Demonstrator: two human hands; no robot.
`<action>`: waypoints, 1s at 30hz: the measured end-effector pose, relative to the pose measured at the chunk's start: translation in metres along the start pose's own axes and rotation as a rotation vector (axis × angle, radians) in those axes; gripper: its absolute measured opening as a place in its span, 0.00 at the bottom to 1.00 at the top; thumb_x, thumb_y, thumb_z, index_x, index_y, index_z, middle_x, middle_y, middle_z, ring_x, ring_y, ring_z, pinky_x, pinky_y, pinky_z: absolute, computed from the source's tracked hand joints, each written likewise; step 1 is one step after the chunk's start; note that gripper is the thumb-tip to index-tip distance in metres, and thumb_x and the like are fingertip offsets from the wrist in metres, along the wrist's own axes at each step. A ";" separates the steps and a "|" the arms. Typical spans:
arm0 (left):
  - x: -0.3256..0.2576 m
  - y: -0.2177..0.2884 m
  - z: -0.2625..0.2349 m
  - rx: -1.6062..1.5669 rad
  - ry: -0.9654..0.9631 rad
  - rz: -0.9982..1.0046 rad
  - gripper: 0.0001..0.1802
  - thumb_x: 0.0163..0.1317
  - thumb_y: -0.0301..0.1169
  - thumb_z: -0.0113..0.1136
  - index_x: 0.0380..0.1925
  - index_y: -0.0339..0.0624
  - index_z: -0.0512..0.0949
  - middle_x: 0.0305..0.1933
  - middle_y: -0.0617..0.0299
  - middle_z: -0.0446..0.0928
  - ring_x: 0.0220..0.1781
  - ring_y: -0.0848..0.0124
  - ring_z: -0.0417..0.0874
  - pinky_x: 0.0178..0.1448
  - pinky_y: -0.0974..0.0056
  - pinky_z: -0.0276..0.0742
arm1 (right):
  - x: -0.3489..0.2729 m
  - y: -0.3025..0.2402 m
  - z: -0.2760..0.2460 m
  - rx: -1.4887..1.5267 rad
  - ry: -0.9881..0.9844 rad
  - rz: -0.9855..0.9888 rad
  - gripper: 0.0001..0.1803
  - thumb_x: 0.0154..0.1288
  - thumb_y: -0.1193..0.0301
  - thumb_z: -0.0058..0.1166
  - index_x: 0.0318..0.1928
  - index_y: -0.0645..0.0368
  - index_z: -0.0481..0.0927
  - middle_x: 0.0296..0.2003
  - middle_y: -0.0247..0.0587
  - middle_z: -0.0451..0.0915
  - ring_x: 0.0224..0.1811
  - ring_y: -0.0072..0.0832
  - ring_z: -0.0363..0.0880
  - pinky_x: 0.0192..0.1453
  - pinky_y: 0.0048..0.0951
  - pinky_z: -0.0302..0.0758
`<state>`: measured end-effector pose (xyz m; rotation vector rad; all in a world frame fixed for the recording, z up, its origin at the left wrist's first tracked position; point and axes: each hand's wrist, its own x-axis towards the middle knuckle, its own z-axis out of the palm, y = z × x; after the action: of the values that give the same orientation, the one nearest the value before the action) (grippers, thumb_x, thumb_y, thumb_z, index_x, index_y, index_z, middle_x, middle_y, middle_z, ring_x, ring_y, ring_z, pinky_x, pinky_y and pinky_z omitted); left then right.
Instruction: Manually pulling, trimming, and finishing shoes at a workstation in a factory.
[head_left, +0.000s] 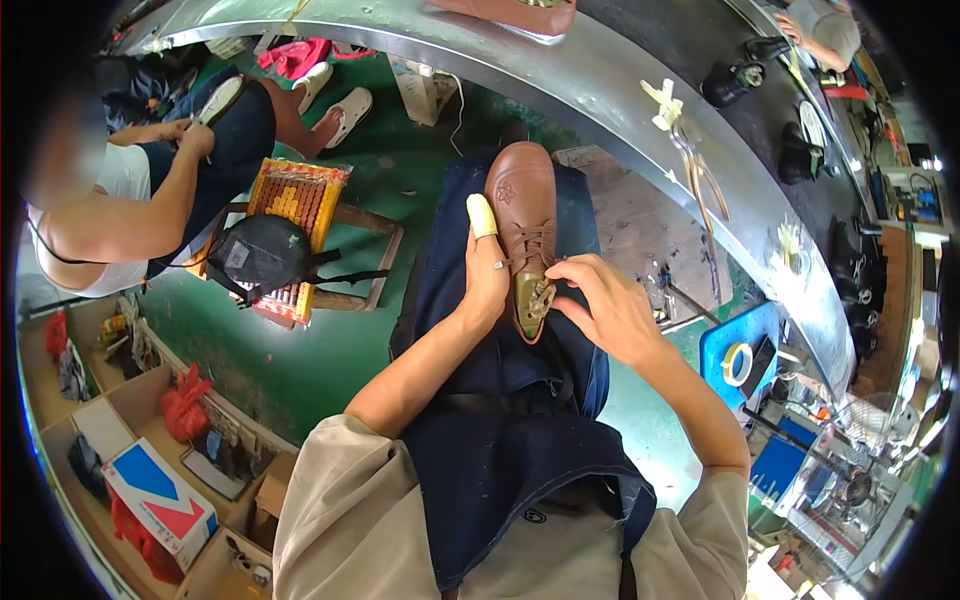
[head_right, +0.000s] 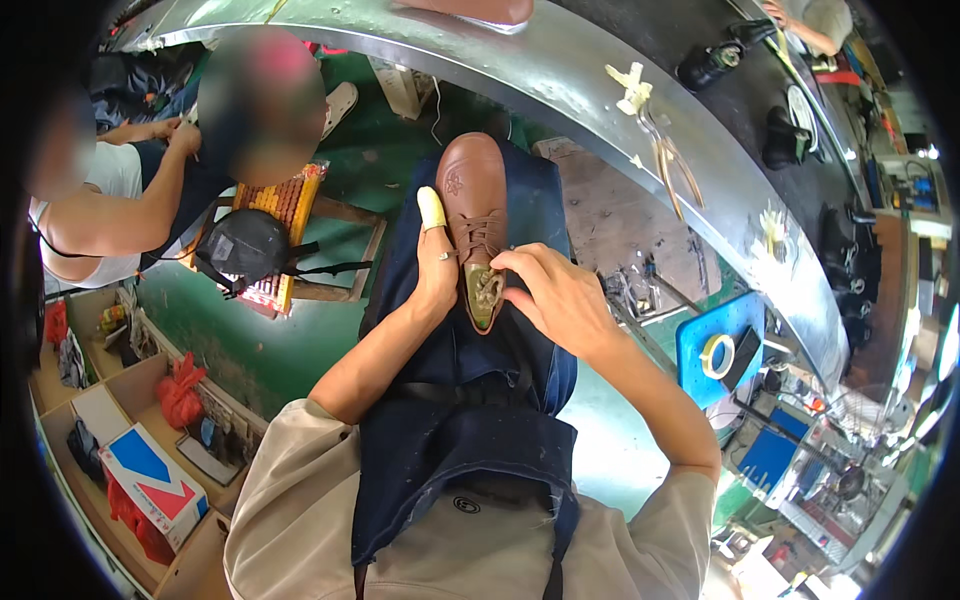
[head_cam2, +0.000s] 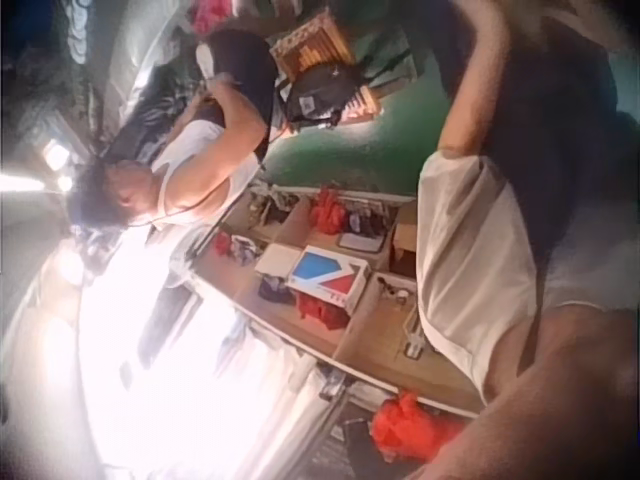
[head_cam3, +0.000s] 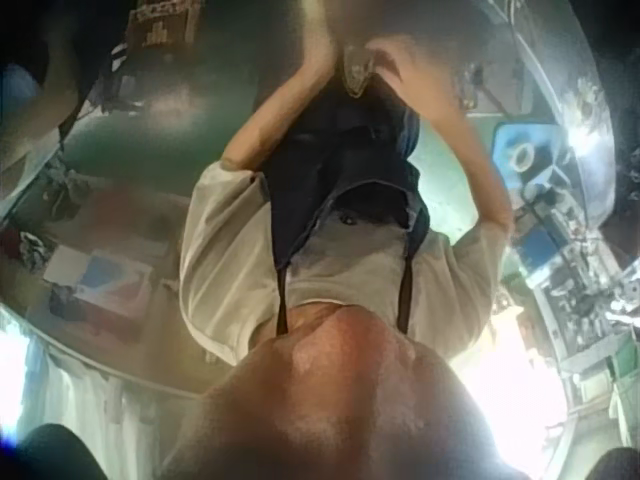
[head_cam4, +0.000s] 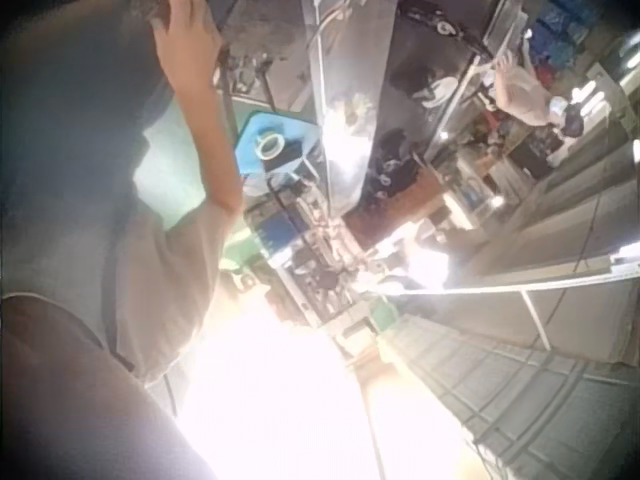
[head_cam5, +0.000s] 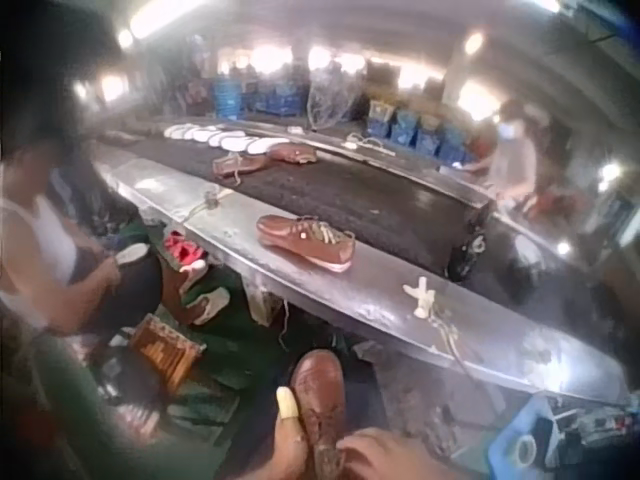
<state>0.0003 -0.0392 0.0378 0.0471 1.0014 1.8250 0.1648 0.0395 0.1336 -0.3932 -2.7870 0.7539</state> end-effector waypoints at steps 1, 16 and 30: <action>-0.003 -0.001 -0.001 0.043 0.016 0.001 0.30 0.85 0.49 0.30 0.70 0.35 0.63 0.59 0.45 0.79 0.53 0.60 0.88 0.56 0.60 0.88 | -0.005 -0.006 0.002 0.015 0.000 0.063 0.20 0.61 0.74 0.69 0.53 0.54 0.77 0.46 0.40 0.82 0.42 0.36 0.87 0.42 0.34 0.82; 0.023 -0.010 -0.004 0.362 0.061 -0.304 0.28 0.76 0.28 0.26 0.70 0.31 0.65 0.63 0.43 0.78 0.61 0.57 0.85 0.68 0.52 0.83 | 0.009 0.076 -0.060 -0.091 0.482 0.476 0.13 0.73 0.63 0.62 0.51 0.57 0.85 0.46 0.43 0.87 0.48 0.36 0.87 0.55 0.36 0.80; 0.056 0.025 0.020 0.229 -0.317 0.288 0.39 0.81 0.61 0.35 0.60 0.34 0.76 0.54 0.53 0.84 0.57 0.66 0.84 0.65 0.60 0.79 | 0.005 0.172 -0.080 0.206 0.482 0.853 0.30 0.80 0.45 0.45 0.60 0.57 0.84 0.37 0.40 0.80 0.42 0.31 0.78 0.51 0.37 0.74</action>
<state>-0.0370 0.0130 0.0458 0.6296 1.0067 1.8728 0.2163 0.2206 0.1128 -1.5267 -2.0037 0.9226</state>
